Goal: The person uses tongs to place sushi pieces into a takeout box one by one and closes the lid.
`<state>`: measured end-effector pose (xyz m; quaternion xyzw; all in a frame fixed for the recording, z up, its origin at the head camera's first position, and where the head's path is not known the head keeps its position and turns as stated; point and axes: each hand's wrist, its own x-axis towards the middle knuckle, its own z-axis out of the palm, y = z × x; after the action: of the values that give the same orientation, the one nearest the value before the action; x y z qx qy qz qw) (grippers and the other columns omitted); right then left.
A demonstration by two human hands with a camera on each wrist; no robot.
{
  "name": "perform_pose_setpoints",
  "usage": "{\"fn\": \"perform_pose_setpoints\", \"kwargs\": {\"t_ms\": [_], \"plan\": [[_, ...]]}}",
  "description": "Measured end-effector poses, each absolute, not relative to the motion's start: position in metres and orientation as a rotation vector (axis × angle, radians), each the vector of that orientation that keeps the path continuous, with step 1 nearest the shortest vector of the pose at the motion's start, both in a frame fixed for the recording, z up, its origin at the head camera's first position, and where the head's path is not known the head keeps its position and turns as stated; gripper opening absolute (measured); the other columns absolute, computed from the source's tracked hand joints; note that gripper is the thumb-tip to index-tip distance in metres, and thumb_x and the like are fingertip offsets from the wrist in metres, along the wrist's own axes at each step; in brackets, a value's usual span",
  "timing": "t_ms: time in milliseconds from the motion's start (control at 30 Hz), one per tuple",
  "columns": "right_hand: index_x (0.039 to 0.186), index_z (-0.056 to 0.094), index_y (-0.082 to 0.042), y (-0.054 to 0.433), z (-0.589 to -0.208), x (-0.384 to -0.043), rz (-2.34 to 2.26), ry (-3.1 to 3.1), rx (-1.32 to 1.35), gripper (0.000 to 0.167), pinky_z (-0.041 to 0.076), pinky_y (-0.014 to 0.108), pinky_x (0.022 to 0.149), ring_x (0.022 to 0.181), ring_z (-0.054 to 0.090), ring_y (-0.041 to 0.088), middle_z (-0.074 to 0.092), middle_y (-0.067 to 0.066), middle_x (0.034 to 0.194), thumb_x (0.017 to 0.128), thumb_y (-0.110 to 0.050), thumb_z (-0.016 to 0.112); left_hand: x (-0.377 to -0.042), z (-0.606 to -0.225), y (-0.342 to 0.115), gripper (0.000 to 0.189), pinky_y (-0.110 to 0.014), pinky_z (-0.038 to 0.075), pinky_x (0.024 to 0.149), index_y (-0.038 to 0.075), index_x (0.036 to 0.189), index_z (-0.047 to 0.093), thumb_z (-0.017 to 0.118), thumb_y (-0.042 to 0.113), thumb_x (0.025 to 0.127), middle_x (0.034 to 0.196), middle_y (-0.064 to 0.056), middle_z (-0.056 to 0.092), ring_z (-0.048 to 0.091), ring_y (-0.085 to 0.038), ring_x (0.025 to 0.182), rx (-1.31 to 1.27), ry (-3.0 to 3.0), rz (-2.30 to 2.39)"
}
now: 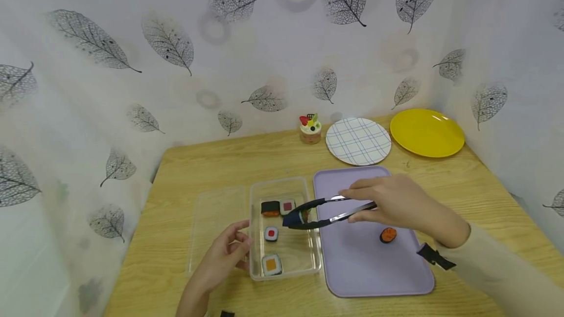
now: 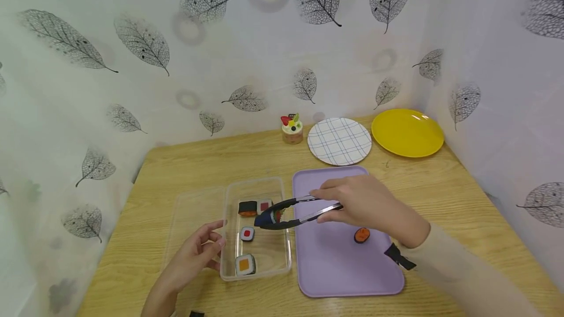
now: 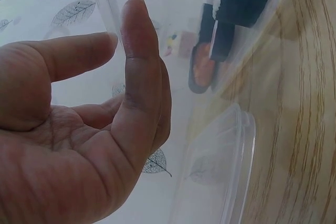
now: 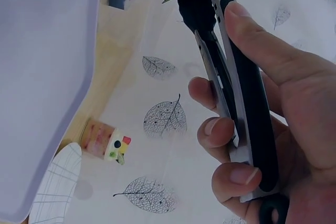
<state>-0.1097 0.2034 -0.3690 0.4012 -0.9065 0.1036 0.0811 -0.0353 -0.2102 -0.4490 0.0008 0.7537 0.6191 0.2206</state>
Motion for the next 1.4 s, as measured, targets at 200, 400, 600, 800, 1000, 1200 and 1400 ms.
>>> {"fn": "perform_pose_setpoints", "kwargs": {"t_ms": [200,400,600,800,1000,1200,1400], "plan": [[0.127,0.077,-0.029,0.188,-0.368,-0.114,0.249,-2.709,1.258,0.053,0.068,0.035,0.073,0.101,0.077,0.014,0.080,-0.005,0.117,0.085,-0.060,0.080,-0.035,-0.451,-0.210,0.059,-0.035,0.069,0.074,-0.002,0.159,0.033,0.059,0.013,0.108,0.120,-0.024,0.055,0.069,-0.020,0.094,0.013,2.087,1.710],[0.122,0.079,-0.025,0.173,-0.365,-0.117,0.178,-2.671,1.333,0.050,0.063,0.027,0.063,0.088,0.076,0.010,0.080,-0.006,0.110,0.081,-0.054,0.086,-0.035,-0.449,-0.209,0.060,-0.034,0.069,0.073,-0.002,0.159,0.033,0.059,0.013,0.107,0.120,-0.023,0.055,0.069,-0.018,0.092,0.003,2.084,1.714],[0.118,0.080,-0.025,0.154,-0.357,-0.117,0.086,-2.783,1.327,0.050,0.054,0.021,0.058,0.077,0.070,0.006,0.079,-0.008,0.105,0.079,-0.055,0.087,-0.035,-0.450,-0.209,0.060,-0.033,0.069,0.072,-0.002,0.159,0.033,0.060,0.014,0.108,0.119,-0.022,0.055,0.068,-0.017,0.091,0.008,2.084,1.714],[0.109,0.081,-0.027,0.132,-0.353,-0.116,-0.005,-2.960,1.260,0.043,0.049,0.024,0.052,0.064,0.057,0.005,0.075,-0.009,0.088,0.076,-0.053,0.090,-0.035,-0.451,-0.210,0.061,-0.032,0.069,0.073,-0.002,0.159,0.032,0.060,0.015,0.108,0.119,-0.022,0.055,0.068,-0.016,0.090,0.008,2.082,1.712],[0.098,0.082,-0.027,0.114,-0.351,-0.114,-0.088,-3.032,1.202,0.039,0.053,0.030,0.052,0.065,0.060,0.009,0.074,-0.009,0.085,0.074,-0.055,0.091,-0.035,-0.451,-0.210,0.061,-0.032,0.069,0.073,-0.002,0.159,0.032,0.060,0.016,0.108,0.118,-0.021,0.055,0.068,-0.015,0.088,0.003,2.085,1.714],[0.094,0.081,-0.026,0.109,-0.353,-0.113,-0.147,-3.015,1.177,0.039,0.050,0.031,0.049,0.062,0.058,0.010,0.074,-0.010,0.083,0.072,-0.056,0.092,-0.034,-0.452,-0.209,0.062,-0.033,0.069,0.073,-0.002,0.159,0.032,0.061,0.017,0.108,0.119,-0.022,0.055,0.068,-0.015,0.088,0.005,2.088,1.714],[0.089,0.080,-0.026,0.109,-0.354,-0.112,-0.154,-2.957,1.187,0.039,0.047,0.029,0.046,0.058,0.054,0.009,0.071,-0.011,0.078,0.069,-0.056,0.093,-0.035,-0.452,-0.210,0.063,-0.033,0.069,0.073,-0.002,0.159,0.032,0.061,0.018,0.108,0.119,-0.022,0.055,0.069,-0.017,0.090,0.001,2.090,1.714]]}}
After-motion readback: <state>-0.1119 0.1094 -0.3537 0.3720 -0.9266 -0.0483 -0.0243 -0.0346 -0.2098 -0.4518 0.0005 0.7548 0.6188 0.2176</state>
